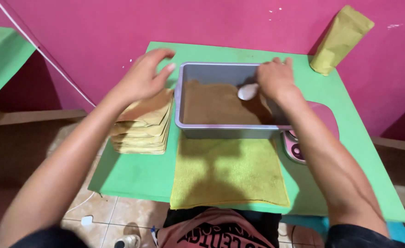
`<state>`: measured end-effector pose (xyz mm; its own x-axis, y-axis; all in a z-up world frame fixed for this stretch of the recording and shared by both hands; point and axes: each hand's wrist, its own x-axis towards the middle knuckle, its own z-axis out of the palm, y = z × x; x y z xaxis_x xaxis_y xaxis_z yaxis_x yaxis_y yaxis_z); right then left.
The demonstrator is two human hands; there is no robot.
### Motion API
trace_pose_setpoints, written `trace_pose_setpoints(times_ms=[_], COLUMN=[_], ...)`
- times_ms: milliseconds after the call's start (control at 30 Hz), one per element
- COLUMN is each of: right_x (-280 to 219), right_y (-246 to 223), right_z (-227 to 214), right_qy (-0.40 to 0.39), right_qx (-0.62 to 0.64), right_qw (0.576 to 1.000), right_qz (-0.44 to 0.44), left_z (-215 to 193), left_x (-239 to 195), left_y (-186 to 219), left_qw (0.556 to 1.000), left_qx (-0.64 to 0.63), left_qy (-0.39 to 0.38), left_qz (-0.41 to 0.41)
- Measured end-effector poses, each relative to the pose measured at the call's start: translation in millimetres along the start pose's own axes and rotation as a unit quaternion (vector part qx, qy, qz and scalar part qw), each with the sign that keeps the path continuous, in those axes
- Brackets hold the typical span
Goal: Leveling and smoothing coffee powder in a metal tray using hands and a plastic spoon to ensure an even surface.
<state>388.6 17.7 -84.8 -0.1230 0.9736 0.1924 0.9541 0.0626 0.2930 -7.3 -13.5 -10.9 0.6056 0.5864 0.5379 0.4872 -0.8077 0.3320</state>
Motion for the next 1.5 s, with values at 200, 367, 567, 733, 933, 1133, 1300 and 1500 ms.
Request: trace_pose_setpoints(times_ms=[200,367,567,733,933,1133,1300,1500], right_x=[-45,7,41,54,50,49,53,60], right_y=[14,-51,-142,-170,-164,-153,-152,-152], right_z=[-40,-46,-85,-59,-57,-23,-16,-10], right_qy=[-0.163,-0.095,-0.047,-0.094,-0.033,0.038,0.138,0.122], right_qx=[-0.063,0.027,0.1,0.156,0.185,0.14,0.073,0.101], right_qw=[0.981,0.994,0.992,0.979,0.976,0.989,0.986,0.981], right_qz=[0.09,0.056,0.067,0.089,0.106,0.023,-0.065,-0.115], left_z=[-64,-41,-11,7,58,127,119,117], left_x=[-145,-220,-184,-91,61,92,83,81], left_y=[91,82,88,77,-36,-92,-58,-23], left_qw=[0.983,0.974,0.979,0.993,0.994,0.979,0.946,0.918], left_qx=[0.031,-0.023,-0.079,-0.043,-0.019,0.038,-0.078,-0.149], left_qy=[-0.061,-0.007,0.065,0.086,0.103,0.006,-0.077,-0.017], left_qz=[-0.172,-0.223,-0.177,-0.069,-0.015,-0.201,-0.306,-0.367])
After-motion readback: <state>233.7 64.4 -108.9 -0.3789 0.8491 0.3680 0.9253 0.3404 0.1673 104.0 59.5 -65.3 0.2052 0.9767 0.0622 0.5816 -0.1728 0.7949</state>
